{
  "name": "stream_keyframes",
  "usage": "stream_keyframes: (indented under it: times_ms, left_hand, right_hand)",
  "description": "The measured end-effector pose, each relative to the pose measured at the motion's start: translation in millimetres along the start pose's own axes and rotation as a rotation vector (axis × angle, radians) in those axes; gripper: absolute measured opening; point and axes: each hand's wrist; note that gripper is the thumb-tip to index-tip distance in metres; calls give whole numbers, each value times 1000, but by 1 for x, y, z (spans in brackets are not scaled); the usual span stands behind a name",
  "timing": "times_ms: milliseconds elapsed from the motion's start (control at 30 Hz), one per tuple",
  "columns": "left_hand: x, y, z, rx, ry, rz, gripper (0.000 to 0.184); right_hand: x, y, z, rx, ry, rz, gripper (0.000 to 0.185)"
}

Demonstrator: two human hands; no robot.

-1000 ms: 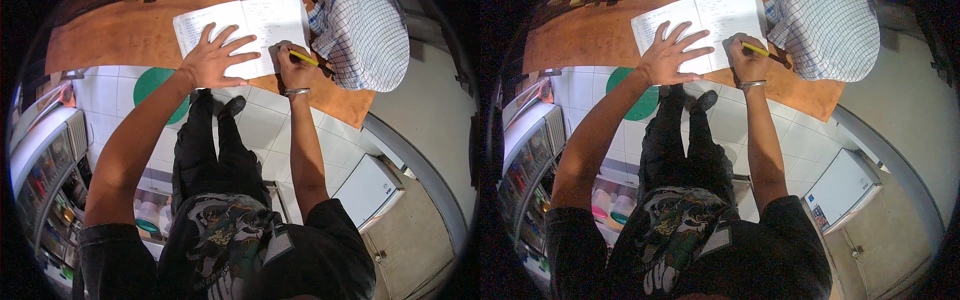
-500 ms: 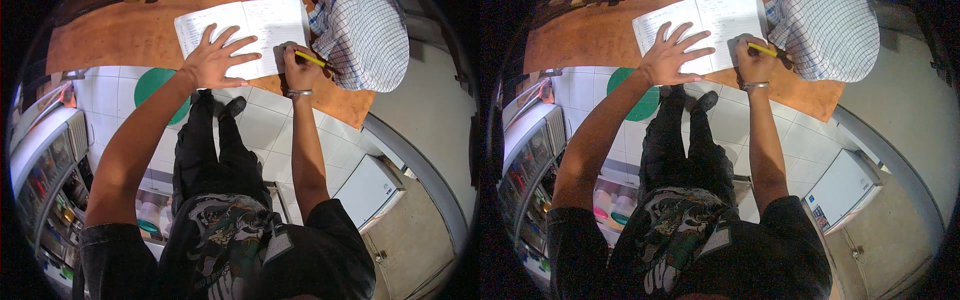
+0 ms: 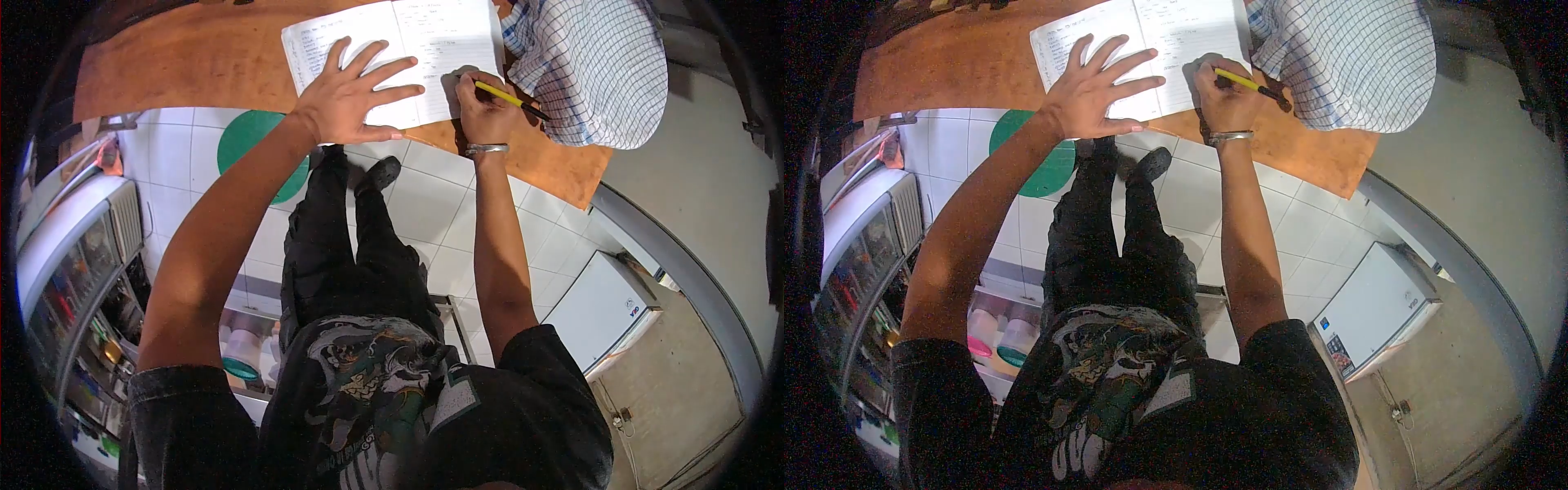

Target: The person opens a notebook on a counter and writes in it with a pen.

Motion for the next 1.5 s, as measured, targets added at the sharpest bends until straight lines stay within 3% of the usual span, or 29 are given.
stream_keyframes:
  times_ms: [233, 1033, 1100, 1133, 1200, 1233, 1333, 1400, 1467, 1500]
  left_hand:
    - [0, 1, 1, 4, -1, -3, 73]
    - [0, -1, -1, -42, 7, -20, 69]
    - [-1, 1, -2, -43, 9, -15, 69]
    - [0, 1, -1, -43, 15, -6, 69]
    - [1, 2, 0, -12, 10, -10, 71]
    - [1, 2, 0, 23, 1, -13, 72]
    - [2, 0, -1, 21, 16, -3, 71]
    - [1, -1, -1, -7, 17, -7, 70]
    - [1, 0, 0, -38, 18, -12, 69]
    - [1, 0, 0, -47, 16, 0, 68]
  right_hand:
    - [1, -2, 7, -161, -29, -50, 16]
    - [2, -4, -13, 19, -2, -119, 13]
    - [9, 1, -10, -273, -234, -192, 13]
    - [13, 3, -3, -277, -231, -189, 13]
    - [22, 6, 11, -388, -98, -204, 13]
    - [22, 11, 9, -47, 173, -126, 16]
    - [34, 6, 12, -66, 248, -69, 16]
    - [37, 0, 25, -97, 207, -9, 18]
    - [38, -10, 37, -256, -107, 51, 19]
    - [36, -11, 42, -238, -106, 58, 22]
Point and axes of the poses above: each hand's wrist, its own x-axis away from the middle knuckle, its own y-axis out of the back of the hand, z = x × y, and after that the axes turned 7 degrees about -z, right-handed
